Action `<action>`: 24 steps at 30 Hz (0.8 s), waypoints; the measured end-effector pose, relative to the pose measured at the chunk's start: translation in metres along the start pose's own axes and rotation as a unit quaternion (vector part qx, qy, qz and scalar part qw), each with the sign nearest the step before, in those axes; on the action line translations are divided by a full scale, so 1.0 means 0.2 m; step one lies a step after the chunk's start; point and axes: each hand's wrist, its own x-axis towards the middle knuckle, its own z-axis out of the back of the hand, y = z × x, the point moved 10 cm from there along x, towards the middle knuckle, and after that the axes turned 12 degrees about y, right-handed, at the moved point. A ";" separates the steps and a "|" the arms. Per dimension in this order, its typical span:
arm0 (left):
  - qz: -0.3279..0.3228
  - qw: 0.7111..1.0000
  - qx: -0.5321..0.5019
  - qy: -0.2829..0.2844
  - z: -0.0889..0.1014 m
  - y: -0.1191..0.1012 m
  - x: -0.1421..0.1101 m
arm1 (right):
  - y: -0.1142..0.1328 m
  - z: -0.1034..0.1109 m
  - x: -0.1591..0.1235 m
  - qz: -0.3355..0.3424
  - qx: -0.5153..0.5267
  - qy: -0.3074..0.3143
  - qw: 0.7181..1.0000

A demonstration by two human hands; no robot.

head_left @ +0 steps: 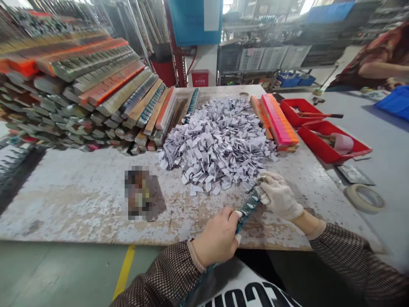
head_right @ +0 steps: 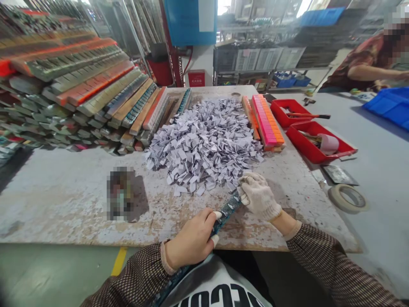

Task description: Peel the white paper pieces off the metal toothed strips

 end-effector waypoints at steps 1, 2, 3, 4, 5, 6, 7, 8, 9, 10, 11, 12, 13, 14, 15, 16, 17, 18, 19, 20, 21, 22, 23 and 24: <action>-0.002 1.000 0.002 -0.005 0.00 -0.01 0.00 | -0.01 0.01 -0.01 -0.003 0.003 -0.004 1.000; -0.006 1.000 0.002 -0.008 0.00 -0.02 0.01 | -0.03 0.03 -0.01 -0.009 0.008 -0.008 1.000; -0.010 1.000 0.000 -0.011 0.01 -0.02 0.02 | -0.06 0.04 -0.02 -0.015 0.013 -0.013 1.000; -0.017 1.000 -0.005 -0.015 0.02 -0.03 0.04 | -0.09 0.06 -0.03 -0.023 0.020 -0.018 0.999; -0.024 0.999 -0.010 -0.024 0.05 -0.03 0.06 | -0.12 0.08 -0.05 -0.032 0.029 -0.023 0.999; -0.029 0.999 -0.011 -0.038 0.09 -0.02 0.08 | -0.15 0.10 -0.06 -0.043 0.038 -0.030 0.998; -0.029 0.998 -0.004 -0.059 0.15 -0.01 0.10 | -0.18 0.12 -0.09 -0.053 0.048 -0.038 0.997; -0.022 0.996 0.017 -0.086 0.21 0.01 0.13 | -0.20 0.14 -0.11 -0.064 0.059 -0.046 0.995; -0.009 0.992 0.045 -0.113 0.28 0.03 0.17 | -0.22 0.15 -0.14 -0.073 0.069 -0.054 0.993; 0.011 0.987 0.084 -0.138 0.35 0.06 0.20 | -0.23 0.16 -0.17 -0.081 0.078 -0.060 0.992; 0.031 0.980 0.124 -0.151 0.40 0.09 0.25 | -0.23 0.17 -0.19 -0.088 0.087 -0.065 0.990; 0.038 0.978 0.137 -0.154 0.44 0.11 0.30 | -0.23 0.17 -0.22 -0.092 0.095 -0.069 0.989; 0.043 0.976 0.143 -0.156 0.48 0.13 0.34 | -0.23 0.16 -0.24 -0.096 0.104 -0.072 0.987; 0.044 0.977 0.142 -0.154 0.50 0.15 0.38 | -0.22 0.16 -0.26 -0.100 0.114 -0.077 0.985; 0.044 0.978 0.133 -0.153 0.51 0.17 0.41 | -0.23 0.15 -0.28 -0.104 0.123 -0.082 0.984; 0.044 0.979 0.124 -0.154 0.52 0.19 0.43 | -0.23 0.15 -0.29 -0.108 0.132 -0.087 0.982; 0.044 0.980 0.113 -0.157 0.53 0.20 0.44 | -0.24 0.15 -0.31 -0.113 0.141 -0.092 0.979; 0.046 0.981 0.098 -0.162 0.53 0.22 0.44 | -0.24 0.15 -0.32 -0.116 0.149 -0.096 0.977; 0.049 0.981 0.080 -0.169 0.54 0.24 0.43 | -0.24 0.15 -0.33 -0.119 0.155 -0.100 0.976; 0.053 0.981 0.058 -0.178 0.54 0.26 0.40 | -0.24 0.16 -0.33 -0.120 0.162 -0.103 0.974; 0.056 0.980 0.032 -0.186 0.54 0.28 0.37 | -0.23 0.17 -0.33 -0.118 0.169 -0.103 0.973; 0.058 0.980 0.001 -0.192 0.53 0.29 0.34 | -0.21 0.18 -0.32 -0.114 0.177 -0.100 0.972; 0.056 0.979 -0.033 -0.193 0.52 0.30 0.31 | -0.18 0.19 -0.30 -0.108 0.183 -0.097 0.972; 0.050 0.978 -0.068 -0.191 0.50 0.30 0.28 | -0.14 0.20 -0.27 -0.100 0.187 -0.090 0.973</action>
